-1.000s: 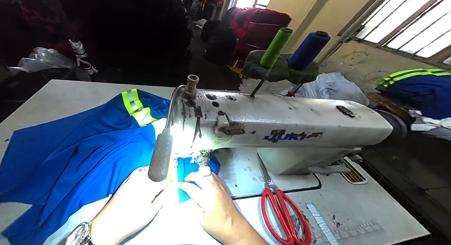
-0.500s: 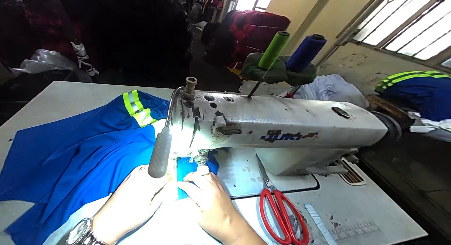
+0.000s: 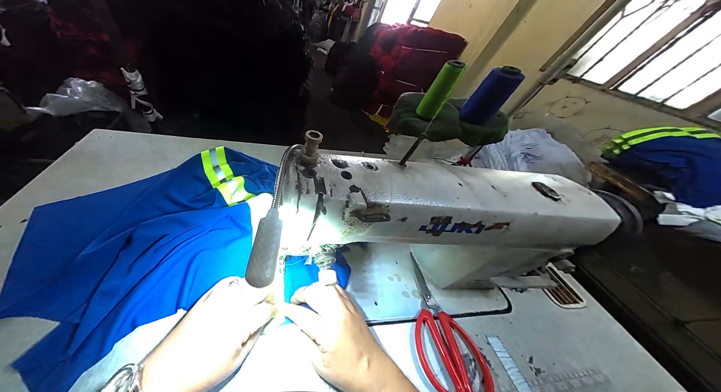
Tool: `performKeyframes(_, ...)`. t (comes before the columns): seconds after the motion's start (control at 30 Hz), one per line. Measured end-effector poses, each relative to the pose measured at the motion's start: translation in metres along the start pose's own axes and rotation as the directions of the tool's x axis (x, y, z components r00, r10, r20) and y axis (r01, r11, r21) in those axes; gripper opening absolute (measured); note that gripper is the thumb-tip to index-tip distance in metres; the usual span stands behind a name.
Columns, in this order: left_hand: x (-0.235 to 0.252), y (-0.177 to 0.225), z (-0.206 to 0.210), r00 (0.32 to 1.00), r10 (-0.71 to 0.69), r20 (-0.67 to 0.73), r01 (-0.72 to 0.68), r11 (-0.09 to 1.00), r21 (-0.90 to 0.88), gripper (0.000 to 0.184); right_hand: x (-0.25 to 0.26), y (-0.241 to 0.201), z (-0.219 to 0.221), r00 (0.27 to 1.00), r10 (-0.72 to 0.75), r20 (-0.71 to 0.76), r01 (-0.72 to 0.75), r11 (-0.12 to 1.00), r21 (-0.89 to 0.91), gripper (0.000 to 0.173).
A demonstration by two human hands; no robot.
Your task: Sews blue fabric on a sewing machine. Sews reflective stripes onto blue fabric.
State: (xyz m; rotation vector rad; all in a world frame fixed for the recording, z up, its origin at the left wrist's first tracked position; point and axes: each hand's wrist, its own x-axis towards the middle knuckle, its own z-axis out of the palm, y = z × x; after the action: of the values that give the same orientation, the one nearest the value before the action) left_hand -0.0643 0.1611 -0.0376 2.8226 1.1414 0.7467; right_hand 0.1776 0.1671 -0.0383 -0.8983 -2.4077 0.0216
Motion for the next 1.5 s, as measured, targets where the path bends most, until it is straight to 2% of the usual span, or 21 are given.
performKeyframes(0.13,-0.013,0.007,-0.001,1.000,-0.006,0.003,0.006,1.000,0.017,0.031,0.000,0.000,-0.001,1.000,-0.009,-0.007,0.009,1.000,0.002,0.029)
performKeyframes(0.27,-0.015,0.011,-0.004,0.996,-0.059,0.065,0.058,0.998,0.012,0.038,0.001,-0.002,-0.001,1.000,0.021,0.007,-0.021,0.999,-0.027,0.029)
performKeyframes(0.5,-0.006,-0.003,0.002,0.995,-0.079,0.054,0.080,0.997,-0.023,0.042,0.005,-0.001,0.003,0.994,0.101,0.045,-0.096,0.991,-0.095,0.036)
performKeyframes(0.77,0.008,-0.010,-0.002,0.970,-0.185,0.159,0.194,0.980,-0.043,0.043,0.019,-0.005,0.000,0.968,0.214,0.129,-0.195,0.970,-0.147,0.040)
performKeyframes(0.87,0.010,-0.013,0.000,0.963,-0.217,0.157,0.226,0.973,-0.038,0.043,0.020,-0.005,-0.001,0.951,0.259,0.167,-0.233,0.959,-0.159,0.043)
performKeyframes(0.97,0.014,-0.013,-0.002,0.935,-0.277,0.220,0.290,0.957,-0.029,0.044,0.019,-0.004,-0.001,0.948,0.265,0.178,-0.238,0.958,-0.160,0.044)
performKeyframes(1.03,0.018,-0.013,-0.002,0.909,-0.323,0.262,0.338,0.941,-0.011,0.045,0.015,-0.002,0.000,0.959,0.248,0.135,-0.229,0.963,-0.144,0.042)
performKeyframes(1.13,0.024,-0.008,-0.008,0.861,-0.383,0.334,0.405,0.914,0.005,0.049,0.002,-0.001,-0.009,0.975,0.212,-0.066,-0.217,0.974,-0.072,0.033)
performKeyframes(1.17,0.027,-0.003,-0.016,0.837,-0.409,0.364,0.435,0.901,0.012,0.049,-0.004,-0.002,-0.019,0.969,0.197,-0.150,-0.207,0.977,-0.051,0.030)
performKeyframes(1.27,0.052,0.028,-0.071,0.652,-0.480,0.587,0.567,0.823,0.044,0.049,-0.025,0.002,-0.092,0.919,0.189,-0.346,-0.226,0.972,-0.071,0.022)
performKeyframes(1.3,0.048,0.025,-0.064,0.685,-0.475,0.552,0.550,0.835,0.036,0.049,-0.032,0.013,-0.126,0.888,0.189,-0.420,-0.264,0.956,-0.128,0.021)
performKeyframes(1.33,0.036,0.011,-0.037,0.777,-0.446,0.444,0.487,0.873,0.025,0.049,-0.035,0.032,-0.162,0.844,0.177,-0.507,-0.313,0.930,-0.195,0.021)
performKeyframes(1.37,0.028,-0.001,-0.019,0.826,-0.414,0.382,0.444,0.896,0.010,0.049,-0.035,0.058,-0.196,0.794,0.157,-0.587,-0.372,0.889,-0.266,0.022)
performKeyframes(1.4,0.025,-0.006,-0.011,0.843,-0.399,0.360,0.427,0.904,0.003,0.050,-0.033,0.091,-0.228,0.755,0.164,-0.635,-0.447,0.837,-0.316,0.027)
performKeyframes(1.43,0.026,-0.005,-0.011,0.833,-0.410,0.371,0.437,0.899,0.013,0.050,-0.030,0.122,-0.257,0.732,0.253,-0.633,-0.544,0.777,-0.318,0.036)
performKeyframes(1.47,0.031,0.001,-0.019,0.790,-0.444,0.423,0.471,0.881,0.045,0.050,-0.025,0.147,-0.281,0.695,0.420,-0.583,-0.657,0.700,-0.279,0.045)
performKeyframes(1.5,0.039,0.012,-0.032,0.713,-0.493,0.500,0.518,0.850,0.099,0.050,-0.019,0.169,-0.298,0.622,0.599,-0.504,-0.764,0.606,-0.222,0.051)
